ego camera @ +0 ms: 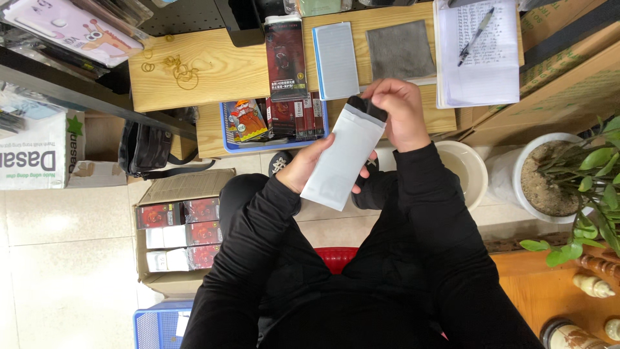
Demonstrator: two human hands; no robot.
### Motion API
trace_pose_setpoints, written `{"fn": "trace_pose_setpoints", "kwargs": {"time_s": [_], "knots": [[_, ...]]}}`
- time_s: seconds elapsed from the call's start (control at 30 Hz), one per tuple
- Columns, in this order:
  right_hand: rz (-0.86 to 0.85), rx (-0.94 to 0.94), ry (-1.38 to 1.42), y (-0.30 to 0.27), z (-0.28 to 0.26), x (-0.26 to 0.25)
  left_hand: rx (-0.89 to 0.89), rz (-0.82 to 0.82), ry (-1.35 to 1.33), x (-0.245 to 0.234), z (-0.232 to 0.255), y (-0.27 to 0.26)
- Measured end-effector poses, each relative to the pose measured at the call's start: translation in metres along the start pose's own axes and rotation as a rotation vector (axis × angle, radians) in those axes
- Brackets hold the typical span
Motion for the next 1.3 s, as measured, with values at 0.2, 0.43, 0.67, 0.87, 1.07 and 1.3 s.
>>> {"fn": "trace_pose_setpoints", "kwargs": {"time_s": [0.2,0.43,0.67,0.87,1.07,1.3], "knots": [[0.21,0.011,0.2,0.007,0.001,-0.018,-0.056,-0.071,-0.054,-0.001,-0.005,0.001],[-0.192,0.17,0.649,-0.006,-0.022,0.024,-0.096,-0.27,-0.288,0.012,-0.006,-0.002],[0.515,0.166,0.743,0.01,-0.065,0.021,-0.267,-0.228,-0.186,0.002,-0.015,-0.008],[0.568,-0.005,0.852,0.02,-0.051,-0.024,-0.355,-0.259,-0.102,-0.005,-0.016,-0.009],[0.529,0.069,0.846,0.014,-0.059,0.004,-0.251,-0.259,-0.114,-0.007,-0.016,-0.002],[0.117,0.332,0.462,0.005,-0.016,0.028,0.063,-0.061,-0.197,-0.002,-0.016,0.012]]}}
Point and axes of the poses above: each hand's wrist, its own y-axis towards the middle knuckle, its own x-axis out of the palm, z = x × y, the point moved 2 cm from there along y, towards the middle knuckle, and after that the axes turned 3 degrees about y, right-handed, at the moved point
